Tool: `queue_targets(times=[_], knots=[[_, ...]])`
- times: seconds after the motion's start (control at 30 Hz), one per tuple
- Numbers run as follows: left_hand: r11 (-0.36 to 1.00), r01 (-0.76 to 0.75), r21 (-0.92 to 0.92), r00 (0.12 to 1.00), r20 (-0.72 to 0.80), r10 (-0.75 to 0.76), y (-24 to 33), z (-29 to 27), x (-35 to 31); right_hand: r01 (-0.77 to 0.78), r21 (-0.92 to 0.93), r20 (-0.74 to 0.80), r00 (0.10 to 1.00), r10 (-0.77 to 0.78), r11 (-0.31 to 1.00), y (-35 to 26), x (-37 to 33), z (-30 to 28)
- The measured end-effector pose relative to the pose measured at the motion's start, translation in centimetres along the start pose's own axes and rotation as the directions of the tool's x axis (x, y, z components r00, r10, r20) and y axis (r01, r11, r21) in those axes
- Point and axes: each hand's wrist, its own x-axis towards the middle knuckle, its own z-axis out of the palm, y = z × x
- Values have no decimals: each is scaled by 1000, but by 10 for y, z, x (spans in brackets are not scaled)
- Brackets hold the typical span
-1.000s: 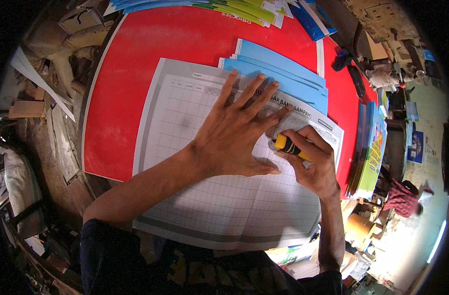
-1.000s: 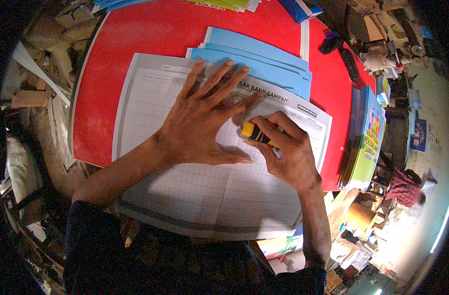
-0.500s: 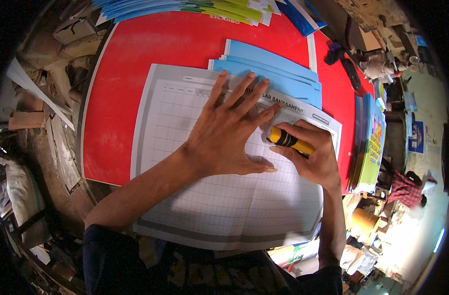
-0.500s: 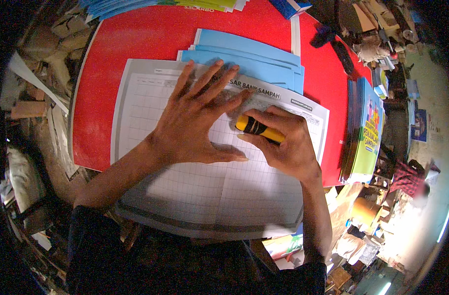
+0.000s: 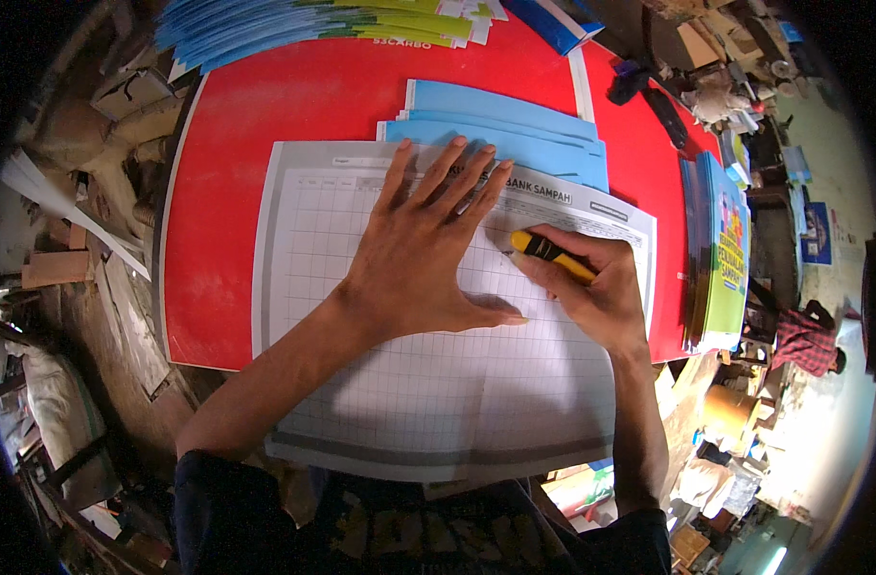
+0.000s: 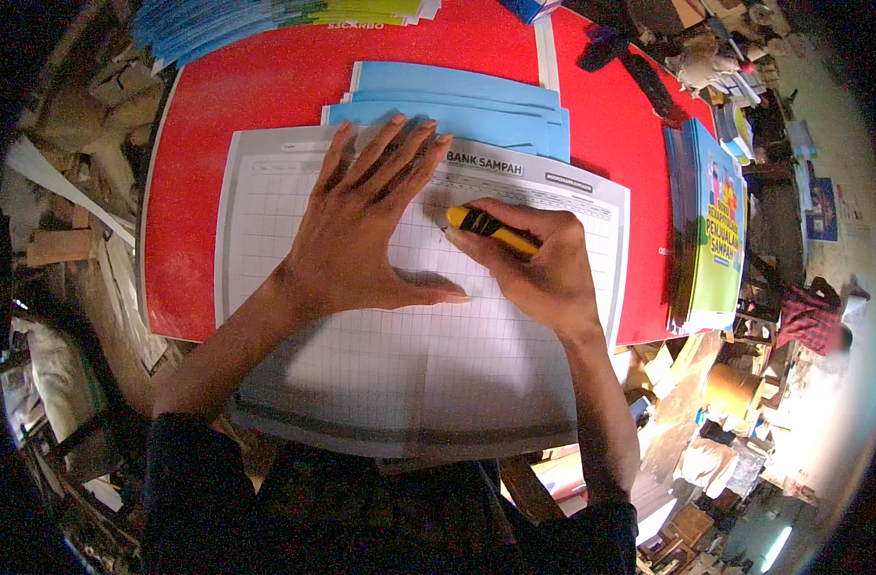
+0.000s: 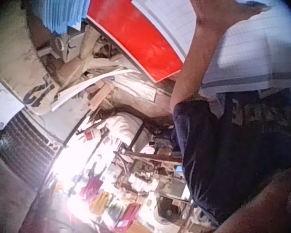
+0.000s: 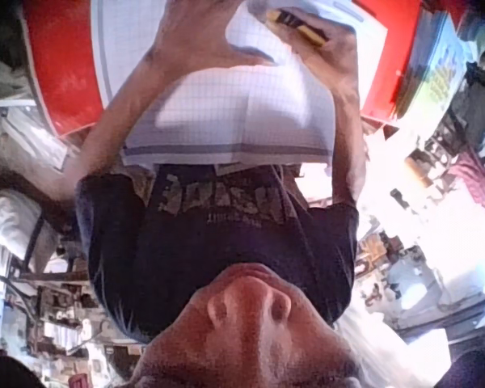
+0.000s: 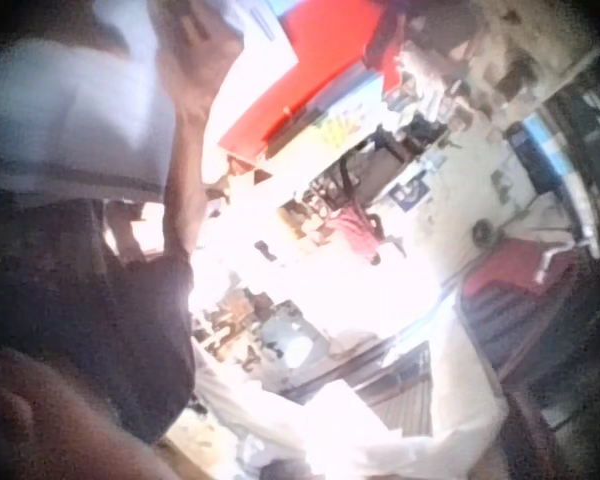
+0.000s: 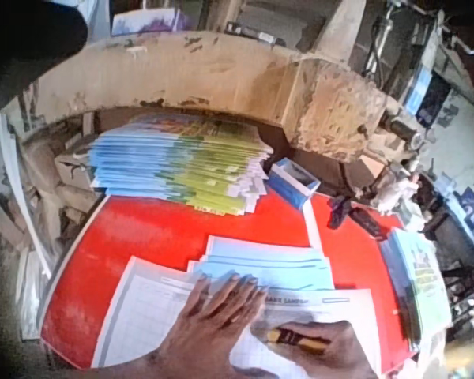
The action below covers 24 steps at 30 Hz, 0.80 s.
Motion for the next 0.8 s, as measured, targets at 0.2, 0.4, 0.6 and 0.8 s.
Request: queue_targets(times=[0.2,0.4,0.6,0.8], knots=[[999,-52,11,992,-115,53,-1,5,-3,327,-281,75,945,-319,902,2,-11,-4],[1000,-24,-1,998,-58,24,-1,-1,-2,395,-348,137,919,-370,850,0,-7,-6],[1000,-17,-4,998,-59,17,2,3,-3,371,-417,148,929,-340,830,-7,-7,-4],[1000,-12,1,999,-48,12,4,4,-4,567,-500,267,820,-506,655,1,0,-10]])
